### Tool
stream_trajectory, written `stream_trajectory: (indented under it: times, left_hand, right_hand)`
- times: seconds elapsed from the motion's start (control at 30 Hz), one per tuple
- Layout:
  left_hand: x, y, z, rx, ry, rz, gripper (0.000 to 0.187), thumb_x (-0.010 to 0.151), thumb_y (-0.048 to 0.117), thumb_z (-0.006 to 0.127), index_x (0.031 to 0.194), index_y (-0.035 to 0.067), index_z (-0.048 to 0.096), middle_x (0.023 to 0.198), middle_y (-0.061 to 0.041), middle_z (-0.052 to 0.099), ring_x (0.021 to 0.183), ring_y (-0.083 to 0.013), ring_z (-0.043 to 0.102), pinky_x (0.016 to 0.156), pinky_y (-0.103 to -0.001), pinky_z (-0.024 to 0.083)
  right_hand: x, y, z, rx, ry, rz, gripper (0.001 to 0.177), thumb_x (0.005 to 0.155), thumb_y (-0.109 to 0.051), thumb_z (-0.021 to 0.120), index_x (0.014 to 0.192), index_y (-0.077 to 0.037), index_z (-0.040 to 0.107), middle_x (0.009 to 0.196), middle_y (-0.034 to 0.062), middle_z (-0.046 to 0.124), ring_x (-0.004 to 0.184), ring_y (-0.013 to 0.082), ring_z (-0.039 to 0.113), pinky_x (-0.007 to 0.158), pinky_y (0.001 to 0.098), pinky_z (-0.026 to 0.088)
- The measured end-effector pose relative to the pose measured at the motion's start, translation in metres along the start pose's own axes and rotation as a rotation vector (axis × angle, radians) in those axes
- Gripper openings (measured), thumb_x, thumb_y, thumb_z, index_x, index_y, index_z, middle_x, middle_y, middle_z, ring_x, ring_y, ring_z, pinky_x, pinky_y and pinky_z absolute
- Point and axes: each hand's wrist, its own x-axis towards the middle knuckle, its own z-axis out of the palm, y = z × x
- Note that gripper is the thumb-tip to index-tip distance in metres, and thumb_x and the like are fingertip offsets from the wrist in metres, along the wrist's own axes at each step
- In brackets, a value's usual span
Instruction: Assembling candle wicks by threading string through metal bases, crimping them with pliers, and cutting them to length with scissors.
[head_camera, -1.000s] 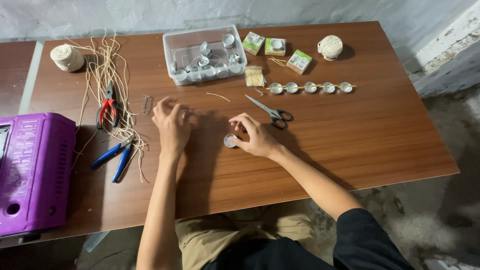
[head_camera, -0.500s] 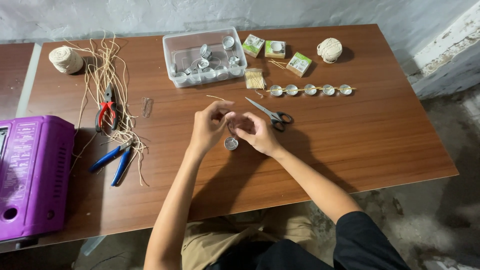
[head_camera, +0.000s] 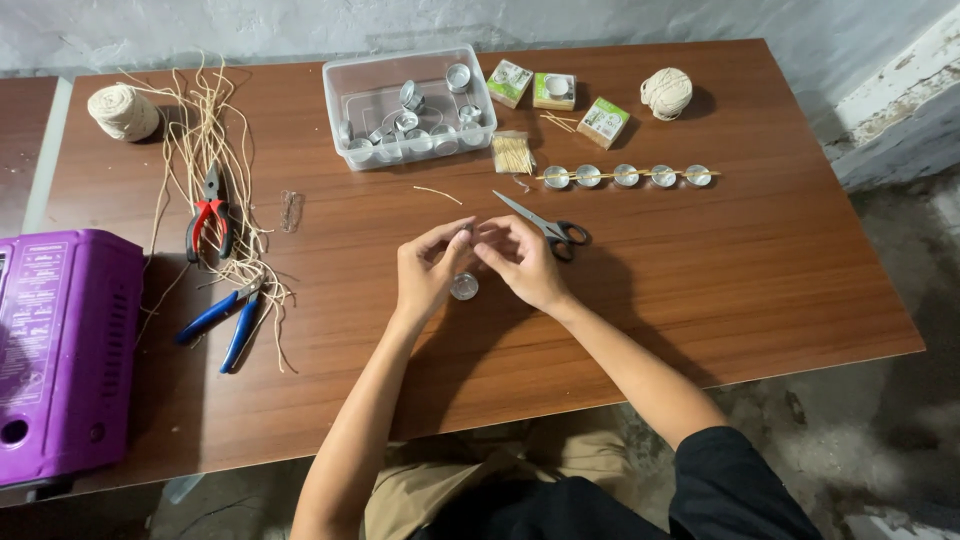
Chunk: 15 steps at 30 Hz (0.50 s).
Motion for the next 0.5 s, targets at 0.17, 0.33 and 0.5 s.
stream_trajectory:
  times: [0.17, 0.33, 0.5]
  left_hand:
    - [-0.004, -0.009, 0.002, 0.060, -0.032, 0.111, 0.026, 0.100, 0.010, 0.068, 0.122, 0.018, 0.078, 0.092, -0.009, 0.078, 0.084, -0.0144, 0.072, 0.077, -0.032, 0.060]
    - [-0.002, -0.012, 0.002, 0.061, -0.077, 0.191, 0.030, 0.105, 0.007, 0.057, 0.128, 0.015, 0.074, 0.094, -0.011, 0.077, 0.091, -0.0212, 0.074, 0.082, -0.037, 0.059]
    - [-0.005, 0.000, 0.004, -0.012, -0.055, 0.037, 0.018, 0.103, 0.010, 0.064, 0.111, 0.010, 0.080, 0.090, -0.010, 0.079, 0.087, -0.0162, 0.073, 0.080, -0.034, 0.060]
  right_hand:
    - [-0.004, -0.009, 0.002, -0.098, 0.092, -0.088, 0.017, 0.093, -0.009, 0.076, 0.109, -0.002, 0.073, 0.092, 0.0132, 0.075, 0.080, 0.0187, 0.075, 0.070, 0.0307, 0.064]
    - [-0.001, -0.010, -0.005, -0.118, 0.111, -0.140, 0.007, 0.093, -0.004, 0.074, 0.100, -0.003, 0.077, 0.082, 0.0112, 0.075, 0.071, 0.0166, 0.075, 0.063, 0.0274, 0.063]
    - [-0.001, -0.009, -0.010, -0.254, 0.128, -0.217, 0.008, 0.090, -0.006, 0.075, 0.097, -0.004, 0.076, 0.077, 0.0083, 0.070, 0.070, 0.0142, 0.070, 0.060, 0.0274, 0.060]
